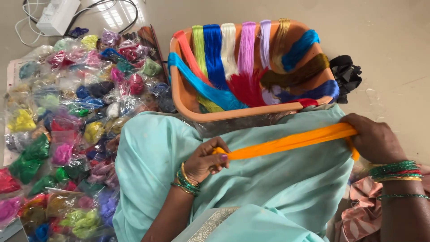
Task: The person organizes colored yarn bundles from a basket, stretches a bundle of orange yarn, folds it into a compact shape, and then places it into a small clear plastic bag.
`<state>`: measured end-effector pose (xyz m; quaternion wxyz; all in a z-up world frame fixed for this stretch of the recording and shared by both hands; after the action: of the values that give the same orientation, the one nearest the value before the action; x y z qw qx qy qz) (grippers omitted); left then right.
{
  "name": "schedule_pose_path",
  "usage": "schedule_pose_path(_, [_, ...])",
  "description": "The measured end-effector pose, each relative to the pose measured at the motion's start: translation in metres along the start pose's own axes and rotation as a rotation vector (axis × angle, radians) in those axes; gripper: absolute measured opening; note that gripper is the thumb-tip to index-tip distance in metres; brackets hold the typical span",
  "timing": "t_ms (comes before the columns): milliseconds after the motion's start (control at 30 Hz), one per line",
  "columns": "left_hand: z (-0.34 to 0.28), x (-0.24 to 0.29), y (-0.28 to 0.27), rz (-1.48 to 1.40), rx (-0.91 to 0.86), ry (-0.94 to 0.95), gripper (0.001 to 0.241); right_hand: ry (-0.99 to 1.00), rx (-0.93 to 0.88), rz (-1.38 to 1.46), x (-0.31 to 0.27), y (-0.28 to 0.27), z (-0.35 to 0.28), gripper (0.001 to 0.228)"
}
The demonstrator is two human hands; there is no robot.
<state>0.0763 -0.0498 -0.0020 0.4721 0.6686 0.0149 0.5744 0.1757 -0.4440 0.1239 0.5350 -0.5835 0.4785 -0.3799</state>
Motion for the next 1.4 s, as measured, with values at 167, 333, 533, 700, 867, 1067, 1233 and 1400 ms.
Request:
schedule_pose_path(167, [-0.017,0.011,-0.012,-0.069,0.09,0.092,0.019,0.203,-0.027,0.22,0.101,0.045,-0.003,0.034])
schedule_pose_path(333, [-0.015,0.015,-0.005,-0.107,0.032,0.136,0.022,0.126,-0.208,-0.234,0.143,0.084,0.003,0.083])
schedule_pose_path(533, [-0.017,0.011,-0.006,-0.085,0.001,0.112,0.022,-0.347,-0.438,0.409,-0.257,0.004,-0.012,0.11])
schedule_pose_path(700, [-0.027,0.01,-0.01,-0.108,0.017,0.111,0.022,-0.504,-0.279,0.128,-0.279,0.067,0.01,0.053])
schedule_pose_path(867, [-0.026,0.015,-0.013,-0.116,0.035,0.181,0.022,-0.241,-0.172,0.112,-0.132,0.007,0.004,0.042])
schedule_pose_path(1067, [-0.01,0.015,-0.01,-0.079,0.03,0.13,0.02,0.295,-0.185,-0.252,0.059,0.001,-0.011,0.053])
schedule_pose_path(1233, [-0.009,0.013,-0.015,-0.099,0.059,0.115,0.02,0.058,-0.095,-0.083,0.028,-0.003,-0.025,0.074])
schedule_pose_path(1400, [-0.016,0.007,-0.02,-0.093,0.06,0.145,0.02,-0.43,-0.097,0.577,-0.17,0.013,0.001,0.073])
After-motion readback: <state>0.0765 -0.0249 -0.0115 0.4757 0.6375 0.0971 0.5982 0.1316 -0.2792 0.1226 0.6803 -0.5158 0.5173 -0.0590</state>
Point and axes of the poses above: each hand's wrist, its own z-axis towards the middle knuckle, its own y-axis out of the palm, x = y × z, the point moved 8 cm from there along z, towards the middle knuckle, and after that the axes turned 14 degrees about -x, right-handed, at the moved point
